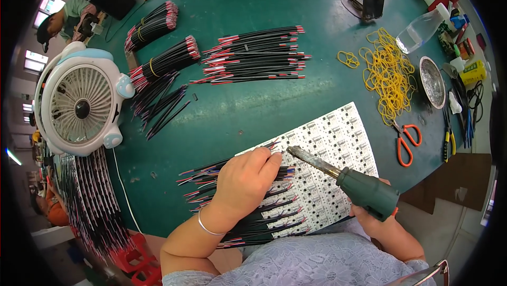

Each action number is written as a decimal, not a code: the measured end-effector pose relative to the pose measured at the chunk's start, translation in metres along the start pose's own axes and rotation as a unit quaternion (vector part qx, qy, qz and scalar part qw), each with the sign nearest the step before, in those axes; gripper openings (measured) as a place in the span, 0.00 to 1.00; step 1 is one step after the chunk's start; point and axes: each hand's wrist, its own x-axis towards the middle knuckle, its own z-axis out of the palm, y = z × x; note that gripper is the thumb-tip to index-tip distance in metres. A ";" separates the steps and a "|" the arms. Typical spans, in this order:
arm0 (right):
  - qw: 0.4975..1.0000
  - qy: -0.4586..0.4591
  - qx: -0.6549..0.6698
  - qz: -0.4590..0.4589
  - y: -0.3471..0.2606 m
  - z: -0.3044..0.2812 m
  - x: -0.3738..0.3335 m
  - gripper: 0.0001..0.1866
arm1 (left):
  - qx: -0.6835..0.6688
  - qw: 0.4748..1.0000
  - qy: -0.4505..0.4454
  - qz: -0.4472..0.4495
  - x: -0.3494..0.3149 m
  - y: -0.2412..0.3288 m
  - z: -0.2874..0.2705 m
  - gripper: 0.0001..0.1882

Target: The person solders red and black wires to circuit board segments on a large PCB sheet using a soldering iron.

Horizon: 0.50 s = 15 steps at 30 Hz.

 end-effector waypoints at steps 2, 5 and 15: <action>1.000 0.008 0.013 0.000 -0.001 0.002 0.000 0.17 | -0.003 1.000 0.001 0.001 0.001 0.000 0.000 0.12; 1.000 0.011 0.018 -0.002 0.000 0.003 0.001 0.17 | -0.007 1.000 0.005 0.002 0.000 -0.001 0.001 0.12; 0.980 0.006 -0.135 -0.148 -0.002 -0.001 0.007 0.16 | -0.008 1.000 0.010 0.000 0.001 -0.002 0.002 0.13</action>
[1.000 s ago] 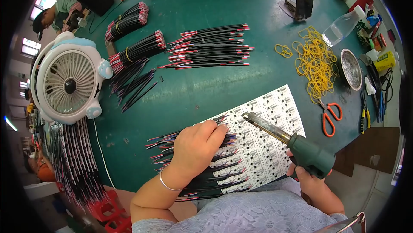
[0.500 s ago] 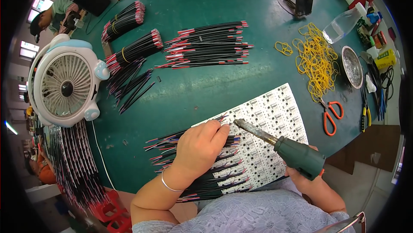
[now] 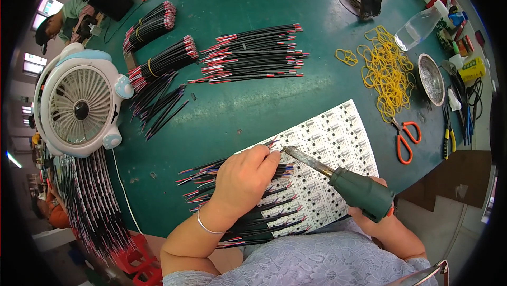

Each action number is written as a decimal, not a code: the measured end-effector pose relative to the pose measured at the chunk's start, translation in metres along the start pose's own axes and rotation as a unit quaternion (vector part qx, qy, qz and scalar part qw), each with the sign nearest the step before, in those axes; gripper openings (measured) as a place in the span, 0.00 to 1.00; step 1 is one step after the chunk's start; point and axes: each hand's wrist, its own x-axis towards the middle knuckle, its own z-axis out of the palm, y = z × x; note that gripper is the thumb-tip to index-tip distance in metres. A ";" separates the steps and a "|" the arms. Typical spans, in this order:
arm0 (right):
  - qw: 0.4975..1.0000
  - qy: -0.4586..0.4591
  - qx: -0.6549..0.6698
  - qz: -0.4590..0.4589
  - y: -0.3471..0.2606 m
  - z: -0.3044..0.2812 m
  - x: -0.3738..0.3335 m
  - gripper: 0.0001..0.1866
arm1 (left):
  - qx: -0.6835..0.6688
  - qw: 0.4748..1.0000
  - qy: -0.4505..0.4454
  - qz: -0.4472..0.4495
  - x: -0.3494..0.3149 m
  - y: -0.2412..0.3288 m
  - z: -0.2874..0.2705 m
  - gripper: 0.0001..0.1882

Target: The person solders red and black wires to circuit board segments on a large PCB sheet using a soldering iron.

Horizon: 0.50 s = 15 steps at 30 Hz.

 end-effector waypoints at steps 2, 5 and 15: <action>1.000 0.005 -0.001 -0.001 -0.004 -0.001 0.002 0.16 | -0.001 1.000 0.000 -0.001 0.000 0.000 0.001 0.12; 0.998 0.008 0.051 0.036 0.000 0.003 -0.003 0.15 | -0.003 1.000 -0.003 -0.001 0.000 0.001 0.000 0.12; 0.997 -0.023 0.067 0.002 0.001 -0.004 -0.002 0.16 | -0.012 1.000 0.006 0.013 0.001 -0.003 0.001 0.12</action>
